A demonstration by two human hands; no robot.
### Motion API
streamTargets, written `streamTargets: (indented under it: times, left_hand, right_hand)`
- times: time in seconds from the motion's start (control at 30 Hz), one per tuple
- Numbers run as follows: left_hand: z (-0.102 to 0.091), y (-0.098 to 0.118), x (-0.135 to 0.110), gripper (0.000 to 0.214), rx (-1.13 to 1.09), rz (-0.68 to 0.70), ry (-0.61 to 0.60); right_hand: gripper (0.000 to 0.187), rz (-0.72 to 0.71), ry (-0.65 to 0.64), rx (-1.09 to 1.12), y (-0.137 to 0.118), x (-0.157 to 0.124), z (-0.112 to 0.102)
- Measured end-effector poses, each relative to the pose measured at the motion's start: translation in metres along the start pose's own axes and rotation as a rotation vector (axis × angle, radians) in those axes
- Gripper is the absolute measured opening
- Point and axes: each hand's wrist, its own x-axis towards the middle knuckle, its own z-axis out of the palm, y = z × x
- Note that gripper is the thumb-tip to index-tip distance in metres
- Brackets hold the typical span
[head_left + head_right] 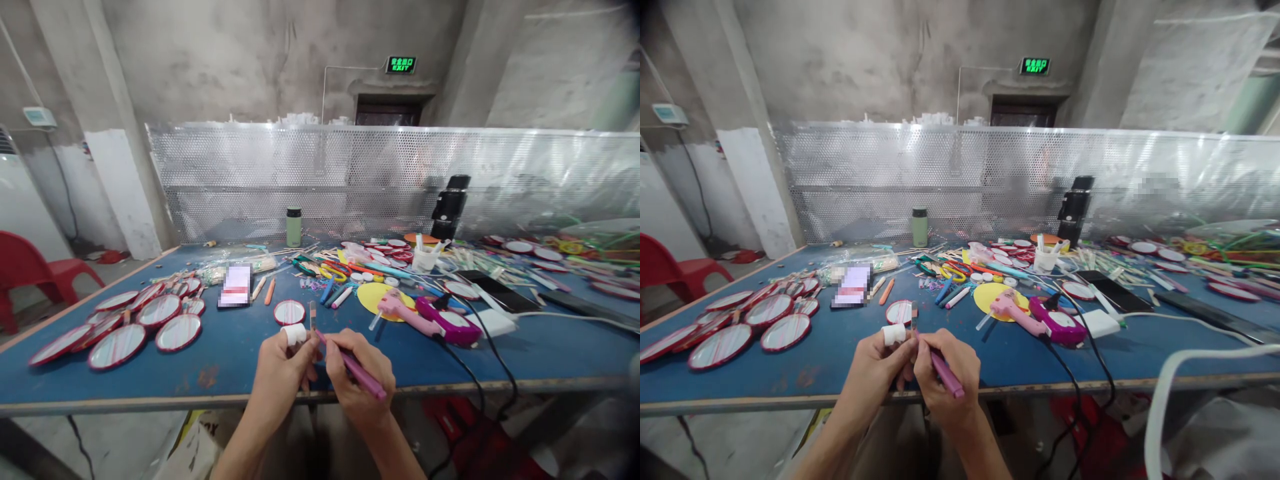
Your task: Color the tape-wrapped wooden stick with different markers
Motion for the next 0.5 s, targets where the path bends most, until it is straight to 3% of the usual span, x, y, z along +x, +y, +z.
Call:
streamTargets:
  times: [0.5]
  left_hand:
    - [0.0006,0.0034,-0.0013,0.028,-0.001,-0.016,0.015]
  right_hand:
    - [0.011,-0.011,0.004,0.042,-0.0006,0.0009,0.0017]
